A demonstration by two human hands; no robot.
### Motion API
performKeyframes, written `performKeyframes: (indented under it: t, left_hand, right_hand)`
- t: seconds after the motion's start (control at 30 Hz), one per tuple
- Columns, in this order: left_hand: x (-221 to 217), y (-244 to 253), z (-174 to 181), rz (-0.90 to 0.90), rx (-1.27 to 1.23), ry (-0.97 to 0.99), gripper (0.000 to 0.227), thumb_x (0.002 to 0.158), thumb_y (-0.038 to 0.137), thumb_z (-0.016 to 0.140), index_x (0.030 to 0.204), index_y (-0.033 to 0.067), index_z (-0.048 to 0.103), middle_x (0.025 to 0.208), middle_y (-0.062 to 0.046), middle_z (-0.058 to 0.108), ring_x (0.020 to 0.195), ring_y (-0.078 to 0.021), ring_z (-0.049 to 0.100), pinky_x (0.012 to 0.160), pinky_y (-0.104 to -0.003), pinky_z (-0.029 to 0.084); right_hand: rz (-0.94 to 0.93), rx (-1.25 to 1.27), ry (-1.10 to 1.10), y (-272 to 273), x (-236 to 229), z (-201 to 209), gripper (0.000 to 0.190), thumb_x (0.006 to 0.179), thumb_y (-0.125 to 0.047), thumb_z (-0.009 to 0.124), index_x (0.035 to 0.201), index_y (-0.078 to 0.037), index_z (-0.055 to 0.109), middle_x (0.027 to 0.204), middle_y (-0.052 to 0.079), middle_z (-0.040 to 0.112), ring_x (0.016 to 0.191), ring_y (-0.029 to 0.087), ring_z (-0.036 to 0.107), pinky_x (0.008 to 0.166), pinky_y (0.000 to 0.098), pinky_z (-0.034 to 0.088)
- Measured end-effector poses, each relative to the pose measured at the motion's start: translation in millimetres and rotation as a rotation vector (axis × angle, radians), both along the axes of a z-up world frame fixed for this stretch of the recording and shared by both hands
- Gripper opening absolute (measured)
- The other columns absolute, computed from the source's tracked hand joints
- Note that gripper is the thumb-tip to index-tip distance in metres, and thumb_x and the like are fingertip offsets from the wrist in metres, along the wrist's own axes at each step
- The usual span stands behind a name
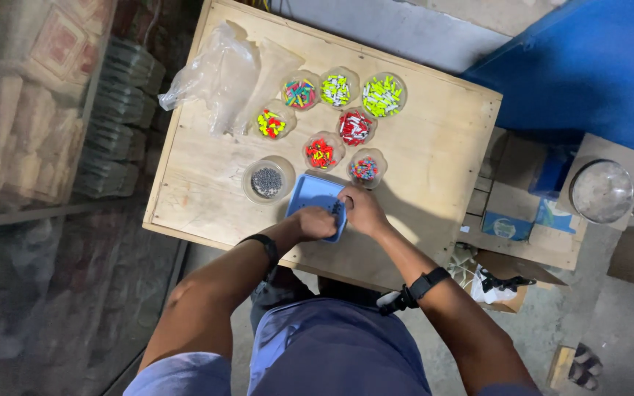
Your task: The person assembles fishing tackle by hand, picking small metal rings, hooks, and swivels from containers and connecting them together.
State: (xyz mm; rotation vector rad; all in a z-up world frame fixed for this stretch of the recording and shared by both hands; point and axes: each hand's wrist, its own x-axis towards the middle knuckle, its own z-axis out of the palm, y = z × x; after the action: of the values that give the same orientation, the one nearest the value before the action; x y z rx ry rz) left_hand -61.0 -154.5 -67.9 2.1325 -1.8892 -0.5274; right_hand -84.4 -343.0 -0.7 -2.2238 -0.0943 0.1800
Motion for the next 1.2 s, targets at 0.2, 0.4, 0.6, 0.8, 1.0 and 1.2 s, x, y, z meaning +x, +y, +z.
performKeyframes:
  t: [0.2,0.4,0.6,0.8,1.0,1.2]
  left_hand:
    - [-1,-2,-3,0.003,0.066,-0.042,0.013,0.080,0.015,0.064,0.074,0.0088,0.074,0.091,-0.015,0.074,0.083,-0.0346,0.075,0.071,-0.047,0.061]
    - [-7,4,-11,0.117,0.034,-0.033,0.015,0.083,0.017,0.063,0.079,0.0078,0.073,0.088,-0.016,0.074,0.082,-0.0345,0.075,0.070,-0.047,0.062]
    - [-16,16,-12,0.217,0.007,-0.049,0.015,0.084,0.017,0.062,0.084,0.0080,0.074,0.086,-0.017,0.073,0.082,-0.0349,0.075,0.069,-0.047,0.061]
    - [-11,23,27,0.273,0.024,-0.100,0.024,0.085,0.017,0.061,0.102,0.0048,0.073,0.108,-0.017,0.072,0.099,-0.0317,0.072,0.078,-0.044,0.060]
    - [-24,7,10,0.205,0.168,0.025,0.032,0.092,0.023,0.059,0.119,0.0080,0.070,0.127,-0.010,0.067,0.128,-0.0261,0.060,0.111,-0.044,0.048]
    - [-28,23,96,0.315,0.172,0.167,0.065,0.084,0.047,0.068,0.131,0.0029,0.055,0.137,-0.016,0.052,0.138,-0.0416,0.041,0.106,-0.051,0.045]
  right_hand:
    - [-0.023,0.000,0.004,1,-2,0,0.019,0.085,0.005,0.058,0.097,-0.005,0.068,0.093,0.016,0.068,0.088,0.035,0.069,0.078,0.0440,0.054]
    - [-0.036,0.017,-0.033,5,-4,16,0.014,0.087,0.000,0.062,0.099,-0.005,0.067,0.096,0.017,0.070,0.092,0.036,0.069,0.081,0.0443,0.055]
    - [-0.171,-0.257,0.208,13,-4,63,0.029,0.093,-0.019,0.069,0.111,-0.002,0.053,0.085,0.020,0.072,0.084,0.042,0.071,0.075,0.0515,0.055]
    - [-0.122,-0.293,0.232,9,-7,46,0.037,0.092,-0.022,0.069,0.115,-0.003,0.047,0.080,0.019,0.073,0.080,0.041,0.072,0.074,0.0523,0.055]
    - [-0.222,-0.265,0.281,10,-6,23,0.044,0.087,-0.018,0.072,0.120,-0.004,0.047,0.082,0.021,0.072,0.079,0.042,0.072,0.074,0.0527,0.055]
    - [-0.262,-0.292,0.310,10,-5,12,0.046,0.085,-0.018,0.073,0.121,-0.005,0.047,0.083,0.021,0.072,0.080,0.042,0.072,0.073,0.0528,0.055]
